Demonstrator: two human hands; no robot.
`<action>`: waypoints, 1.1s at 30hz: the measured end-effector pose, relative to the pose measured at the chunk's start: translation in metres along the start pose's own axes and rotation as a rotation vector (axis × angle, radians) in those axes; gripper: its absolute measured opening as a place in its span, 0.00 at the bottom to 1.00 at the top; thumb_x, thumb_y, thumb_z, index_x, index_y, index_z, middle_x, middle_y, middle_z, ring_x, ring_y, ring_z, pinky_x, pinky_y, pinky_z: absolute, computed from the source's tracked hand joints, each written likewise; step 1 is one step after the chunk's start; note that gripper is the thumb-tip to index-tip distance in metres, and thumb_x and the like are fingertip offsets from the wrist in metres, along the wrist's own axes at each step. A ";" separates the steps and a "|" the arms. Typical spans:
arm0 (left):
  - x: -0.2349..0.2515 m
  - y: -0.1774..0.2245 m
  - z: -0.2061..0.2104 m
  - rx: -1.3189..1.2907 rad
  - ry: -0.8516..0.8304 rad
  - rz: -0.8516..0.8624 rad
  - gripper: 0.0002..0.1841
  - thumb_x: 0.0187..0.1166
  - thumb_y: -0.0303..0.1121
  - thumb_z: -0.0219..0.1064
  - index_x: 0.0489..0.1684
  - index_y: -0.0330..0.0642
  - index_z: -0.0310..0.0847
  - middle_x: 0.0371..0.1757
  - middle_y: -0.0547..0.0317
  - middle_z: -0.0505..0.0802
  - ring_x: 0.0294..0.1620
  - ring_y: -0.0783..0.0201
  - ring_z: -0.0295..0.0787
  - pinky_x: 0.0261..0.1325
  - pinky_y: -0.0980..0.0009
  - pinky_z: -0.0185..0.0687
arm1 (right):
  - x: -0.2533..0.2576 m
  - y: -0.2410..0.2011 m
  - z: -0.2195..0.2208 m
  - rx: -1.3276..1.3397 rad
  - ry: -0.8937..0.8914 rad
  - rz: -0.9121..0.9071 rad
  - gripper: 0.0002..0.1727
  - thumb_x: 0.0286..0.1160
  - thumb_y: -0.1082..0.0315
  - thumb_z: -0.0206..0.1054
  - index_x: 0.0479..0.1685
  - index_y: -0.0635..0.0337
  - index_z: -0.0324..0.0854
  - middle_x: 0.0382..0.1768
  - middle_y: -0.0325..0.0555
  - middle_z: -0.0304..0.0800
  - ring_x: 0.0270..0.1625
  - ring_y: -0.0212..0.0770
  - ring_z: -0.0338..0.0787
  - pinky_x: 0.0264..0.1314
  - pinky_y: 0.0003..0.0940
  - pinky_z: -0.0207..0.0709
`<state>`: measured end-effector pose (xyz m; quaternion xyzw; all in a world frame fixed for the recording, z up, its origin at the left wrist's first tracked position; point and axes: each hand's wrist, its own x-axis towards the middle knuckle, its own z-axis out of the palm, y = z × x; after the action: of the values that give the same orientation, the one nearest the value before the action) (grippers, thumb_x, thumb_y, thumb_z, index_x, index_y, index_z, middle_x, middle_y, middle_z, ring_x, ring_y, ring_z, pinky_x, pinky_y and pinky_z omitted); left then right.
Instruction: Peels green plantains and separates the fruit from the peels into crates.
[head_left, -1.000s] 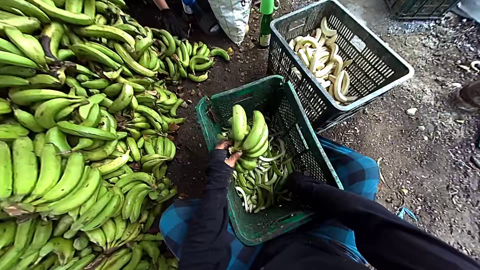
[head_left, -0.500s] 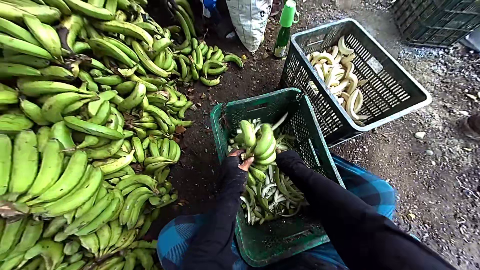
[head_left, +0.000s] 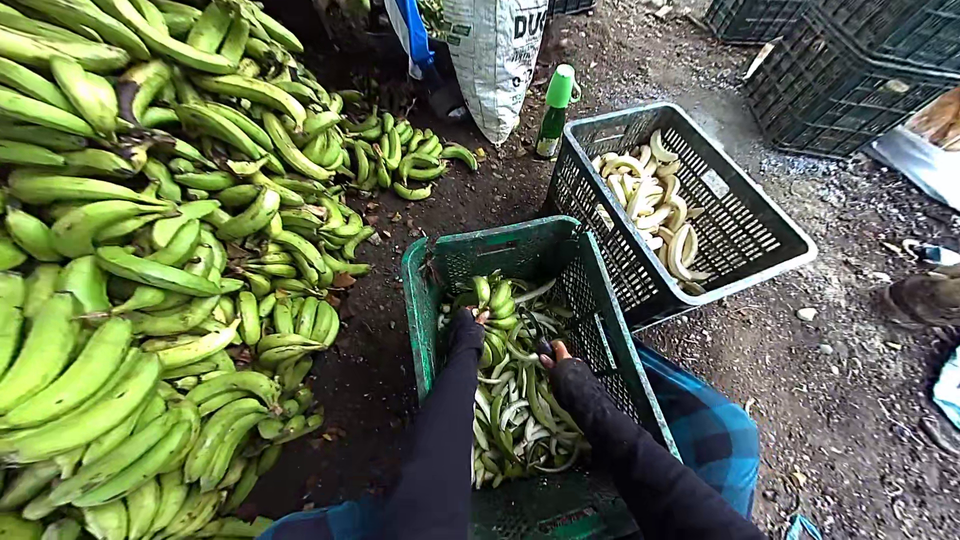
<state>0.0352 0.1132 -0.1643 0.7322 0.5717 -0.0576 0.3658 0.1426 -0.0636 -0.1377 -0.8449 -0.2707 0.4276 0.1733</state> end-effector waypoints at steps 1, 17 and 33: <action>0.001 -0.002 0.004 0.015 0.020 -0.007 0.27 0.88 0.54 0.57 0.76 0.46 0.78 0.70 0.44 0.88 0.73 0.47 0.83 0.76 0.43 0.73 | 0.013 -0.002 0.011 -0.011 0.021 -0.002 0.30 0.91 0.51 0.56 0.85 0.60 0.66 0.67 0.66 0.87 0.71 0.64 0.86 0.76 0.64 0.73; 0.006 -0.001 0.018 -0.020 -0.005 -0.028 0.30 0.96 0.50 0.40 0.80 0.36 0.72 0.75 0.38 0.83 0.78 0.46 0.79 0.81 0.47 0.68 | 0.044 -0.060 0.027 0.029 -0.034 0.127 0.31 0.92 0.62 0.57 0.86 0.73 0.59 0.80 0.71 0.73 0.84 0.55 0.75 0.88 0.46 0.60; -0.009 0.002 0.001 -0.098 -0.077 -0.009 0.28 0.96 0.45 0.41 0.80 0.31 0.71 0.78 0.38 0.82 0.81 0.49 0.76 0.85 0.57 0.62 | 0.069 -0.057 0.051 0.064 -0.034 0.174 0.32 0.93 0.64 0.56 0.86 0.77 0.56 0.83 0.73 0.68 0.88 0.56 0.69 0.91 0.45 0.56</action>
<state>0.0345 0.1051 -0.1592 0.7078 0.5628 -0.0592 0.4227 0.1174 0.0265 -0.1806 -0.8519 -0.1853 0.4637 0.1578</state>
